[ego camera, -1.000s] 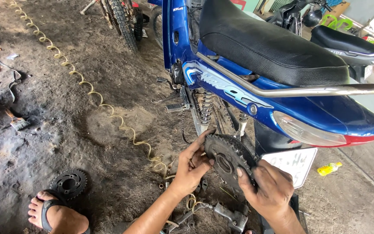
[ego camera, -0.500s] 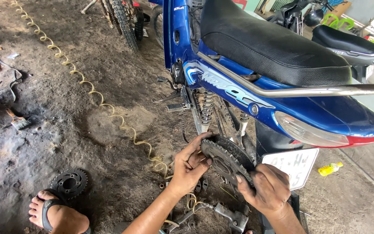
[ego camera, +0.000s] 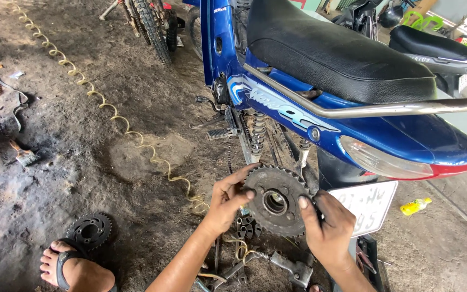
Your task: The person works on a blue motorcycle's rear wheel area, removing the wheel and handling the sprocket and chain on the ground. They sort through small parts and bolts, then use a hammer and a metal press tool on a bracket to drive out a component, repeatedly striking and repositioning the part.
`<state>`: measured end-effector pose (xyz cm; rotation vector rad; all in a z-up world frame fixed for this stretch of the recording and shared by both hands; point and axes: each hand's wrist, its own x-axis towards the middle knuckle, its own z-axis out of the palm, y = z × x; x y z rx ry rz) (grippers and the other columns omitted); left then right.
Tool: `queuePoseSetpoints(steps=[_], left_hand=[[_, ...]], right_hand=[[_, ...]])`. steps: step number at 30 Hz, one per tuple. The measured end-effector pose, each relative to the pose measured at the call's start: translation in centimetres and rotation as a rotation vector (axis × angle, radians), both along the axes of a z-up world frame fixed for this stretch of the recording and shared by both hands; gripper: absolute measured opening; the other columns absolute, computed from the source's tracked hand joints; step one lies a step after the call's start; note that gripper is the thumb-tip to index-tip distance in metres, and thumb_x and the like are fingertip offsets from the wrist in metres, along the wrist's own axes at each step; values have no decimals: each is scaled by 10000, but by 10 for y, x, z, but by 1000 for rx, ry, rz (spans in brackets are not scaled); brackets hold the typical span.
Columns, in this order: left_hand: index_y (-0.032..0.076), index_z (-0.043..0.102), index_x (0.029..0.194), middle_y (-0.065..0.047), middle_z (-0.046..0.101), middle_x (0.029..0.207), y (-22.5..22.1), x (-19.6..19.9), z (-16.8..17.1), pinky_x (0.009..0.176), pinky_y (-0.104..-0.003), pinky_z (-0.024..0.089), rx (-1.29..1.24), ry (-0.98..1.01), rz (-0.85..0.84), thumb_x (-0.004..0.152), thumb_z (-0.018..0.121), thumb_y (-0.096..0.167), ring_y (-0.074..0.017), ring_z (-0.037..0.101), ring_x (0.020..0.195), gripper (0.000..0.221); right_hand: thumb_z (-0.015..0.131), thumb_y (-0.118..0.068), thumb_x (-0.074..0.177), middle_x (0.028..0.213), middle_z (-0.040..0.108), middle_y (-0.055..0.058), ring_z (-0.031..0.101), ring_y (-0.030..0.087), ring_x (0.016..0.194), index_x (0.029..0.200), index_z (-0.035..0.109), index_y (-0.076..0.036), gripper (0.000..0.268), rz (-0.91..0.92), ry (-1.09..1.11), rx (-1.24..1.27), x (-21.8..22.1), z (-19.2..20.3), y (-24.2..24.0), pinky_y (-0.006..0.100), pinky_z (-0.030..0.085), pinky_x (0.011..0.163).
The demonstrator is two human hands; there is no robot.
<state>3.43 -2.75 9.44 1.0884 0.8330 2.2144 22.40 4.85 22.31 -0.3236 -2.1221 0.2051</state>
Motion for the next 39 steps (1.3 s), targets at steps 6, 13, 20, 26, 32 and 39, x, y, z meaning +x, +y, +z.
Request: queuePoseSetpoints(steps=[6,13,20,26,32,39], left_hand=[[86,599,1391,-226,644,1354,-14,9,24,1117,-592,461,-86,-493,-239,793,686,591,-387,601,1274,788],[20,682,1243,-189,733,1191,-1,33,3,966,-504,562,-89,-966,-582,853,547,661,-340,697,1080,762],[-33,699,1179,-178,758,1081,2,25,-20,846,-430,635,-19,-949,-553,990,472,303,-280,753,903,447],[-11,638,1311,-181,738,1158,-7,18,4,893,-418,626,43,-904,-508,1011,454,232,-271,742,984,427],[5,620,1352,-175,730,1194,-4,14,-2,916,-413,618,51,-853,-509,1028,456,230,-261,737,1017,427],[12,692,1183,-164,733,1138,10,8,-39,895,-446,627,-12,-961,-595,1023,477,353,-273,738,958,434]], right_hand=[[671,-215,969,632,416,51,378,172,559,709,479,1,388,44,-5,-244,-1,-29,16,345,325,528],[678,-199,957,640,377,71,355,175,596,695,423,10,421,131,-18,-368,-3,-71,35,357,306,543],[693,-219,949,797,627,120,589,183,708,896,625,53,286,161,-78,-293,-14,-59,23,320,491,658],[754,-193,879,939,740,118,717,161,755,1166,663,9,362,13,-105,-435,-23,-49,7,297,575,653],[721,-134,923,1101,710,119,713,170,881,1228,690,-23,326,101,-101,-262,-27,-33,-1,291,573,719],[706,-118,927,1091,709,110,705,181,842,1197,714,-34,283,53,-128,-283,-26,-31,-3,282,559,701]])
